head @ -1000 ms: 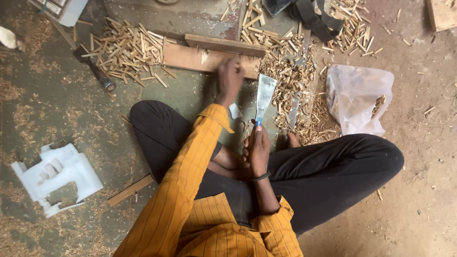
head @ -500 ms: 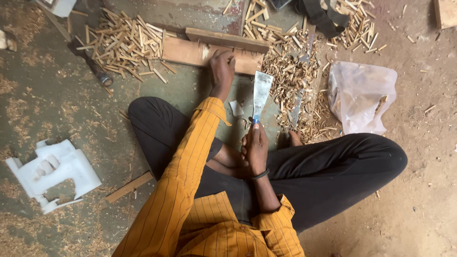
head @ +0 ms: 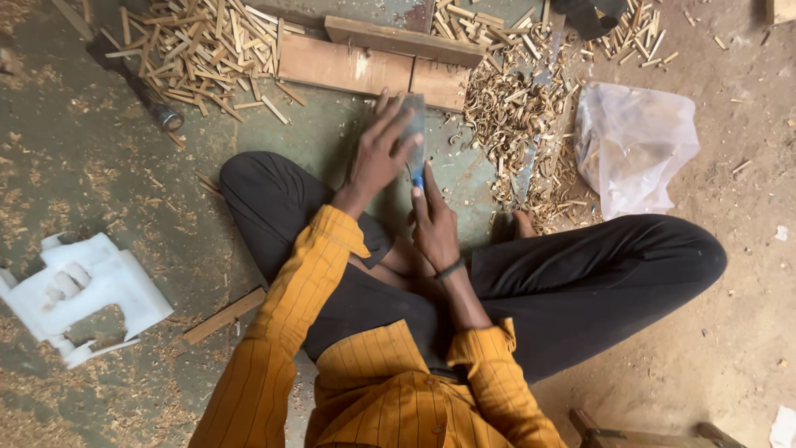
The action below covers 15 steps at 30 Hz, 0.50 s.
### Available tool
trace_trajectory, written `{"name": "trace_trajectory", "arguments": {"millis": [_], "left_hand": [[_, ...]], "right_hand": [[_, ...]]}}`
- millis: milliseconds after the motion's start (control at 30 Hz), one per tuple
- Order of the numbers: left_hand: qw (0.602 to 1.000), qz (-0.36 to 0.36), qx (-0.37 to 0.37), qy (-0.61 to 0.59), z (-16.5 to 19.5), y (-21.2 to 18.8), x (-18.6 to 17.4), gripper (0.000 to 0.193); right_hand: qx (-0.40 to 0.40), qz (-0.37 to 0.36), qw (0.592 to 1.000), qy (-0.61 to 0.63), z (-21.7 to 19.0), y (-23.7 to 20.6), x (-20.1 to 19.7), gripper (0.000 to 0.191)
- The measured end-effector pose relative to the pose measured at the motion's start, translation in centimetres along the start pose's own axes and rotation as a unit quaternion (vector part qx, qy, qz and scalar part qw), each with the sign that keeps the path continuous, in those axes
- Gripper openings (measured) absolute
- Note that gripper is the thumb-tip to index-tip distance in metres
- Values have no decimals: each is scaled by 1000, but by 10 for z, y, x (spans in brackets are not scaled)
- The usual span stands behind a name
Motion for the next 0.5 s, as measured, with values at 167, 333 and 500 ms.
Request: {"name": "trace_trajectory", "arguments": {"millis": [167, 333, 500], "left_hand": [[999, -53, -6, 7, -6, -1, 10, 62], [997, -78, -13, 12, -15, 1, 18, 60], [997, -79, 4, 6, -33, 13, 32, 61]], "right_hand": [[43, 11, 999, -24, -14, 17, 14, 58], [49, 25, 998, -40, -16, 23, 19, 58], [90, 27, 995, 44, 8, 40, 23, 59]]}}
Point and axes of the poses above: each hand's wrist, its own y-axis towards the middle knuckle, its own x-axis out of the palm, z = x × y, the point moved 6 cm from there along y, towards the middle knuckle, and after that the axes turned 8 degrees about -z, right-handed, at the moved point
